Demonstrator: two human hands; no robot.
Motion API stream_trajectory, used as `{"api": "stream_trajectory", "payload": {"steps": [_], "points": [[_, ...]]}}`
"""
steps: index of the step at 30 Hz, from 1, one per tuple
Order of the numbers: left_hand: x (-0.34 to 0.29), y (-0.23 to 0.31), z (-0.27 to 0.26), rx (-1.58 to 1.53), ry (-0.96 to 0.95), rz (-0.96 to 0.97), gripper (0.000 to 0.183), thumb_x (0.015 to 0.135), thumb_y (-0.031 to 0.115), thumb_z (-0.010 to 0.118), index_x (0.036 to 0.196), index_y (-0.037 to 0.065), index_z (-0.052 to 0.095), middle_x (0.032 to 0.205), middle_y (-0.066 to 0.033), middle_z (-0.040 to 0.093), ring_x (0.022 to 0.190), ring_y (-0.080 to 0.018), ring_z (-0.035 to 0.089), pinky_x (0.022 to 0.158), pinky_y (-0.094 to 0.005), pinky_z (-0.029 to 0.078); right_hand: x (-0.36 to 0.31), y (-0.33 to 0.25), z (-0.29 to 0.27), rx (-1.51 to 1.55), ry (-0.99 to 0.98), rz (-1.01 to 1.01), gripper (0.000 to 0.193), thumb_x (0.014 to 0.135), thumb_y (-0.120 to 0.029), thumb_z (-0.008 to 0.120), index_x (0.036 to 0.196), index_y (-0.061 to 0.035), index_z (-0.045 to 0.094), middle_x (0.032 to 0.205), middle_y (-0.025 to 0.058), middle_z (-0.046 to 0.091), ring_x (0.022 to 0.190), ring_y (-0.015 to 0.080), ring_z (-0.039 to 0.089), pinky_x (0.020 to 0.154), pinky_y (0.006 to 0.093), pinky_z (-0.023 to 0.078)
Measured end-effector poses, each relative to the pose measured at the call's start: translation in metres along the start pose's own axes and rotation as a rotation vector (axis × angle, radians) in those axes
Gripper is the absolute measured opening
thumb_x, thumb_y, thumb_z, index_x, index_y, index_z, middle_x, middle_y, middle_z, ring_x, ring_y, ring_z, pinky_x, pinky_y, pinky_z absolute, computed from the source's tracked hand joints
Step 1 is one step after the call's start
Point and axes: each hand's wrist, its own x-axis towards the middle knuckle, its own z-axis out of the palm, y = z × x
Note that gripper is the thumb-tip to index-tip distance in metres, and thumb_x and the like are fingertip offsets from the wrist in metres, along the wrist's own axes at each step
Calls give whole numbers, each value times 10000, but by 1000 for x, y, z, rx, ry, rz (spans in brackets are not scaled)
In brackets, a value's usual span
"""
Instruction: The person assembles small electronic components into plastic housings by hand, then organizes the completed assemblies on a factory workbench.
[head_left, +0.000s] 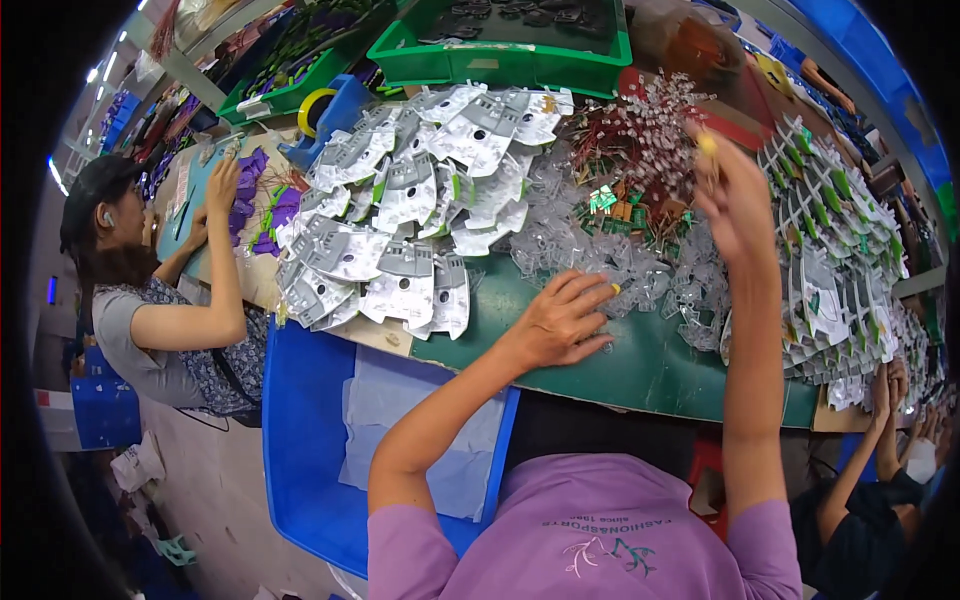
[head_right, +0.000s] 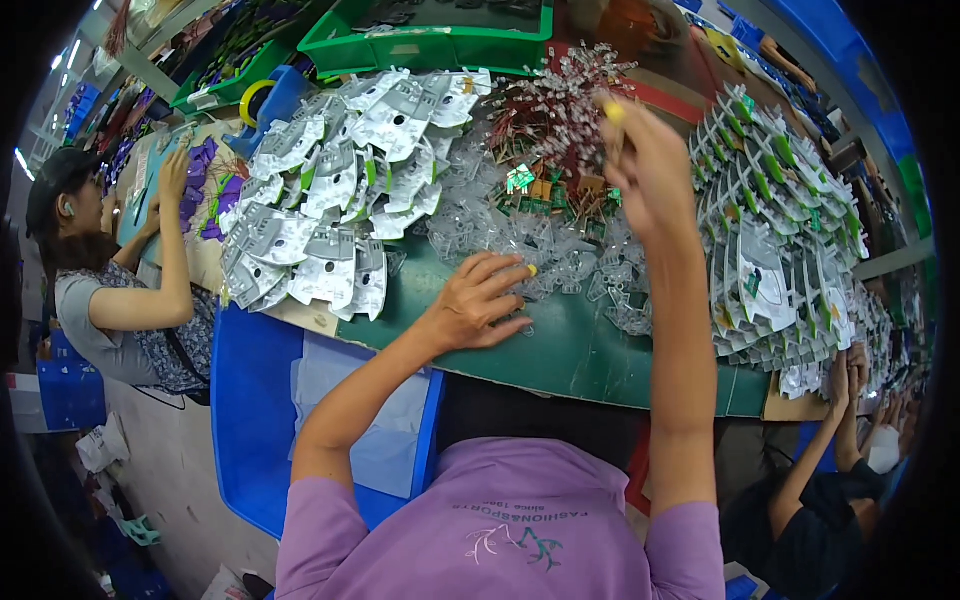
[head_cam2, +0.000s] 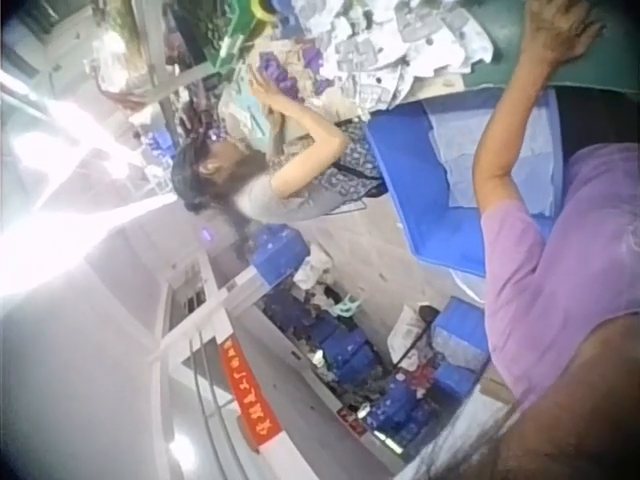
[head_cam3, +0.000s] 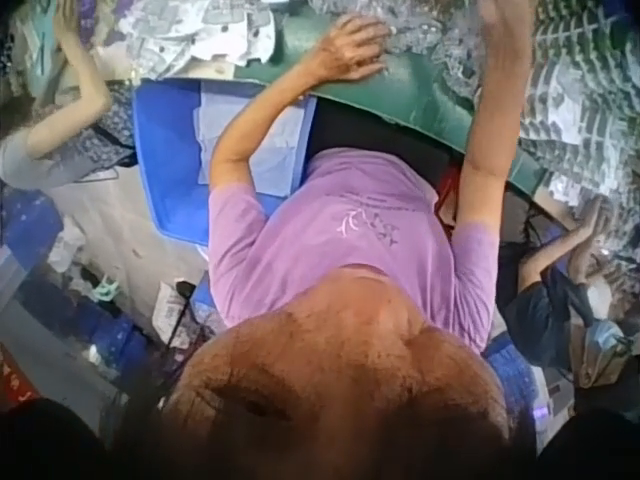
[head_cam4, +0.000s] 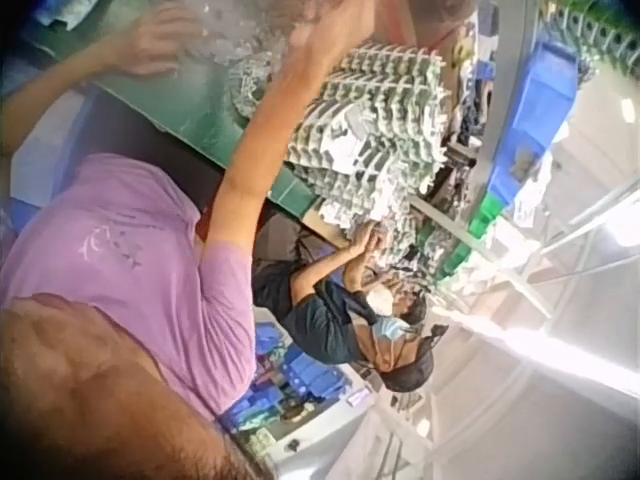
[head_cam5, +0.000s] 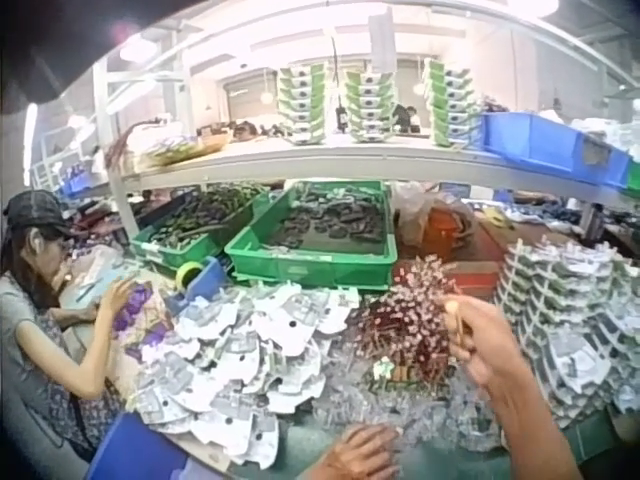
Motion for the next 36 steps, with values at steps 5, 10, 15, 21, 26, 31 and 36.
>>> {"api": "stream_trajectory", "payload": {"steps": [5,10,15,21,26,31,36], "points": [[-2,1,-4,28,25,-53,241,697,249,818,752,95,641,1208,-88,618,1188,-287,549,975,-449,443,46,-33,68,-134,-46,-369,320,996,-183,514,1223,14,623,689,-70,444,509,2,304,438,179,247],[1,1,2,-11,86,47,234,692,229,812,756,89,636,1140,-82,633,1133,-283,578,931,-438,460,51,-22,54,-244,-58,-349,293,978,-171,561,1182,22,642,618,-71,412,460,9,283,391,181,239],[-7,8,0,43,202,68,226,686,172,817,831,89,665,1066,-59,651,1088,-268,596,885,-418,470,-7,-1,50,-433,6,-280,238,991,-126,530,1149,8,647,679,-36,557,503,15,443,445,182,354],[-12,57,-33,-369,367,-613,219,777,67,776,985,55,708,1019,-103,656,916,-250,646,851,-342,503,-107,61,26,-382,-84,-110,174,974,-53,544,1072,1,676,708,-8,620,595,32,551,538,196,435],[-38,78,-44,-1118,452,-1058,369,1045,161,457,1381,6,462,1125,-106,630,971,-162,631,875,-292,490,-147,73,14,-655,-349,24,200,989,-77,513,1070,2,679,613,-36,536,542,23,515,491,198,390],[-31,86,-50,-1118,396,-1009,458,1075,262,355,1472,38,302,1197,-138,586,998,-180,627,895,-326,483,-162,54,8,-705,-416,34,176,882,-6,534,963,26,687,623,13,578,540,47,535,490,224,408],[-27,85,-52,-1100,481,-958,367,1055,225,436,1353,12,456,1126,-109,623,975,-164,634,887,-313,493,-173,49,3,-742,-475,-34,169,869,1,541,942,34,690,677,47,626,559,70,563,510,237,434]]}}
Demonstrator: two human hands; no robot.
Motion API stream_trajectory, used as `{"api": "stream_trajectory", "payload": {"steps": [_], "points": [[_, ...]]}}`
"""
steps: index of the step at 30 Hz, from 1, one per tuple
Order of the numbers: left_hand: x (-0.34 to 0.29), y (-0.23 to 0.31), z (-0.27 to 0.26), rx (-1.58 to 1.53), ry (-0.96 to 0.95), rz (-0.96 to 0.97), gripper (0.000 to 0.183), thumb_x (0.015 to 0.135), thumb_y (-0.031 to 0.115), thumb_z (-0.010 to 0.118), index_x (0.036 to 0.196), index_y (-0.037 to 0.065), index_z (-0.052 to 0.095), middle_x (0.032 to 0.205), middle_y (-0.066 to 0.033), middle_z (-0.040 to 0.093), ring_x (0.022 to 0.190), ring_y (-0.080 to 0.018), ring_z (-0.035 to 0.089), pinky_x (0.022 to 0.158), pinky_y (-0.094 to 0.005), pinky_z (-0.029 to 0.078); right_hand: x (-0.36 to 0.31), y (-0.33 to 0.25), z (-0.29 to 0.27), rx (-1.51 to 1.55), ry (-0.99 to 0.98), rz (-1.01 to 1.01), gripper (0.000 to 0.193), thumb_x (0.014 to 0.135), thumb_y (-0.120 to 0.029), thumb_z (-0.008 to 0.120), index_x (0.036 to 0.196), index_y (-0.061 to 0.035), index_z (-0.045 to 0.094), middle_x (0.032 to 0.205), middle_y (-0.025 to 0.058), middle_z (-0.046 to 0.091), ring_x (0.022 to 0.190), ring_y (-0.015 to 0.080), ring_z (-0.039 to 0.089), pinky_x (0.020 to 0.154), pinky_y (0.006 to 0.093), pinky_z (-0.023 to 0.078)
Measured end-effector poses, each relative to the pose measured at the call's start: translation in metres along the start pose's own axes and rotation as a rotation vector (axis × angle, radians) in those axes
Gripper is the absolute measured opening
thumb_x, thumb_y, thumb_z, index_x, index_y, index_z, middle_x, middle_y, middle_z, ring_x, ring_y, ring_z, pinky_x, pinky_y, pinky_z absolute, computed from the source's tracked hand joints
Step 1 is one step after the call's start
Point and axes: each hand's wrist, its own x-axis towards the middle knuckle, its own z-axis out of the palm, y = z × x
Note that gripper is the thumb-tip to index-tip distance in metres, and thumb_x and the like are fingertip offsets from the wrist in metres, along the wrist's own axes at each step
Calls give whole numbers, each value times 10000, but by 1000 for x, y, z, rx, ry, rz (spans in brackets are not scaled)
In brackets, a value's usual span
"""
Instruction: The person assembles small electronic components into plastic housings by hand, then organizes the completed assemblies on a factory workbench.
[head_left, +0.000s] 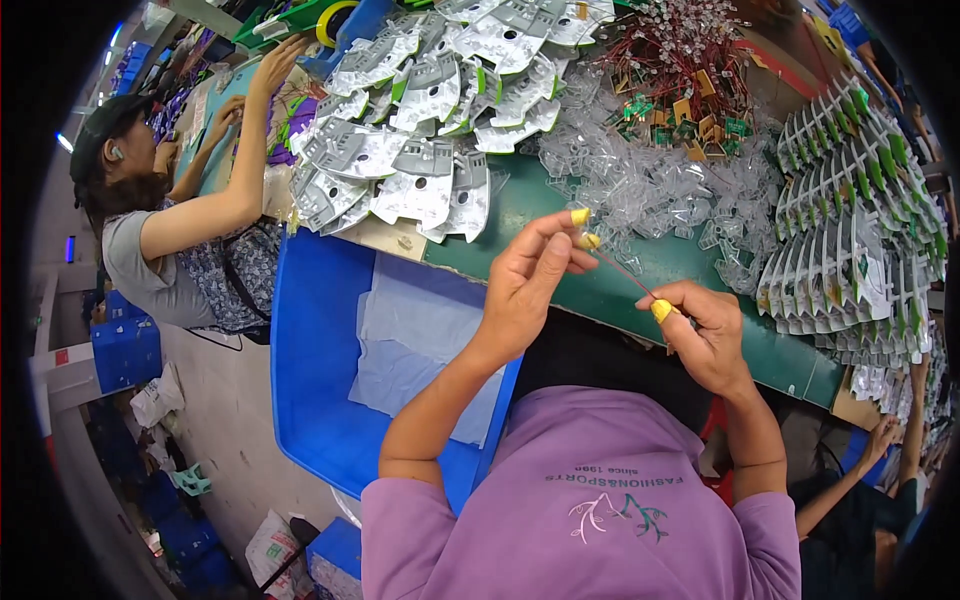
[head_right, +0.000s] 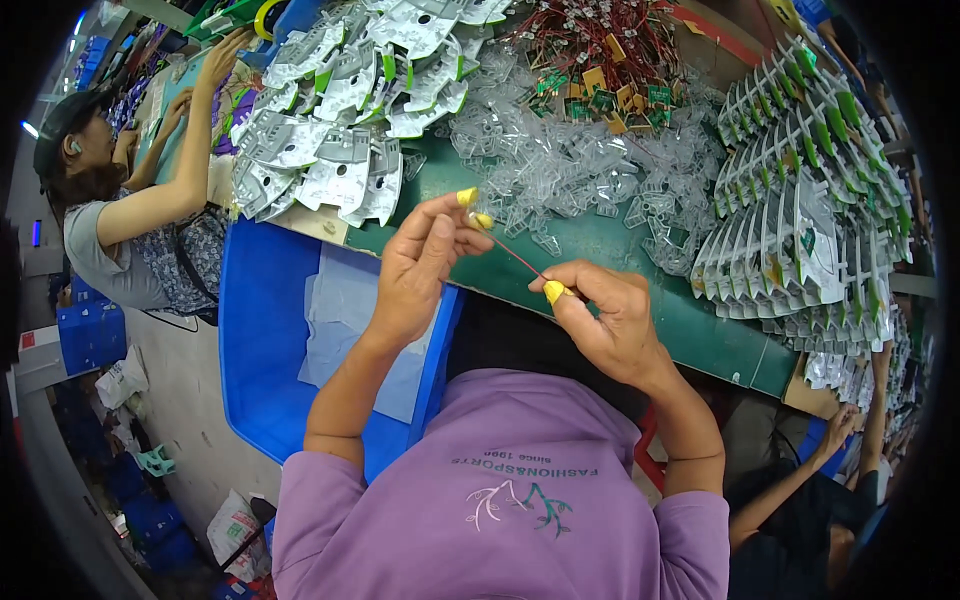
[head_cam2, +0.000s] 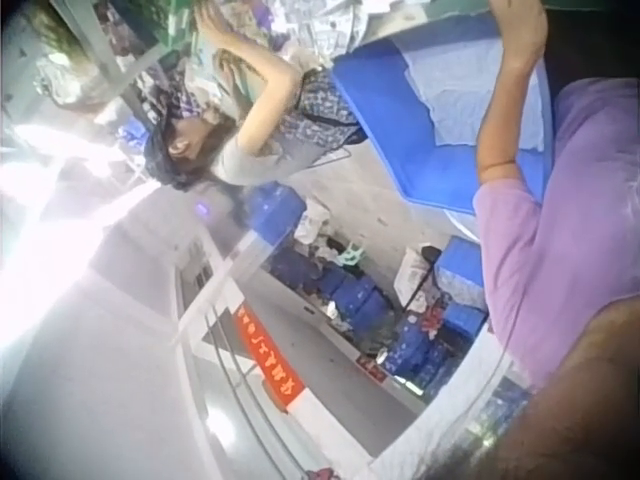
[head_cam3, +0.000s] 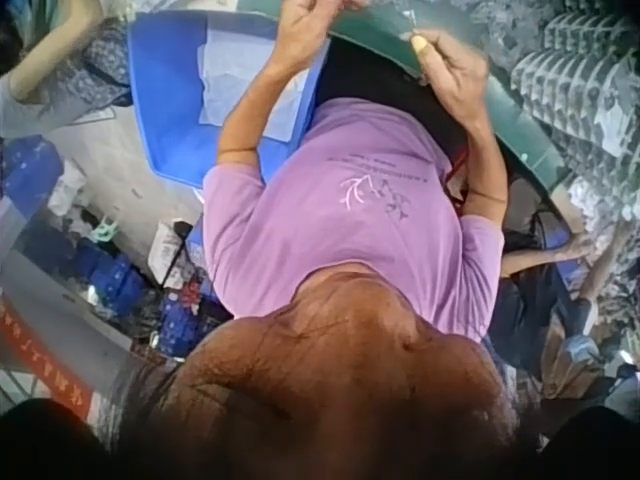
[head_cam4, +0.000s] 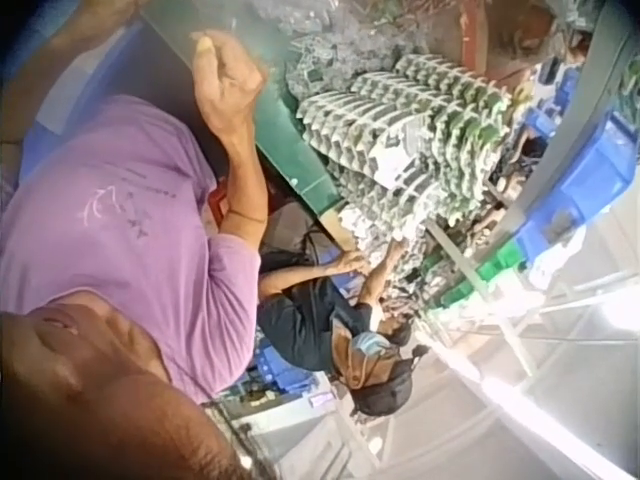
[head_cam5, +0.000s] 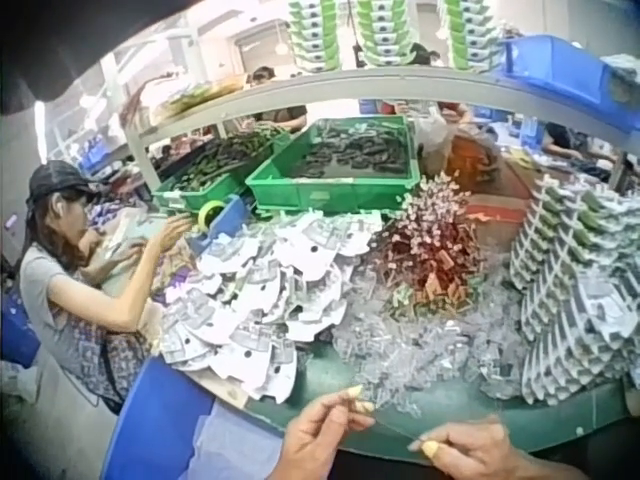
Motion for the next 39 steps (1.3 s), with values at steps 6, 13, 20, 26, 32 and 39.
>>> {"api": "stream_trajectory", "payload": {"steps": [6,13,20,26,32,39], "points": [[-3,15,2,134,51,6,197,956,95,629,1116,-21,635,1008,-72,682,917,-130,654,848,-272,518,-7,6,-6,-16,-10,12,168,851,9,543,932,45,687,729,78,658,590,89,590,540,249,461],[-5,13,7,134,88,5,166,911,24,668,1071,-19,649,971,-88,701,878,-134,671,831,-254,534,-4,14,-12,-40,-46,63,190,830,19,550,956,29,691,737,79,666,617,101,605,575,255,484],[-4,3,19,31,177,57,150,888,-12,690,1033,-34,659,949,-69,697,835,-80,643,757,-204,519,22,1,22,39,109,-106,281,769,57,670,1047,17,661,888,86,659,687,133,637,605,274,524],[-8,5,20,-13,263,124,145,878,-30,694,1018,-24,659,925,-64,695,836,-79,639,751,-214,524,38,10,46,-286,295,-477,248,742,68,698,977,4,652,887,127,646,699,263,643,591,314,521],[-14,-16,14,153,162,90,181,872,-23,700,1049,-25,662,939,-52,682,848,-84,639,733,-221,522,29,4,38,-248,125,-189,196,729,62,677,914,-4,675,811,110,657,690,212,655,578,277,497],[-23,1,-26,-312,-96,-404,311,872,74,730,1157,3,627,867,-24,657,779,-62,604,665,-210,477,50,12,41,121,-210,-119,156,755,62,715,887,-12,748,769,77,687,665,142,618,609,264,482]]}}
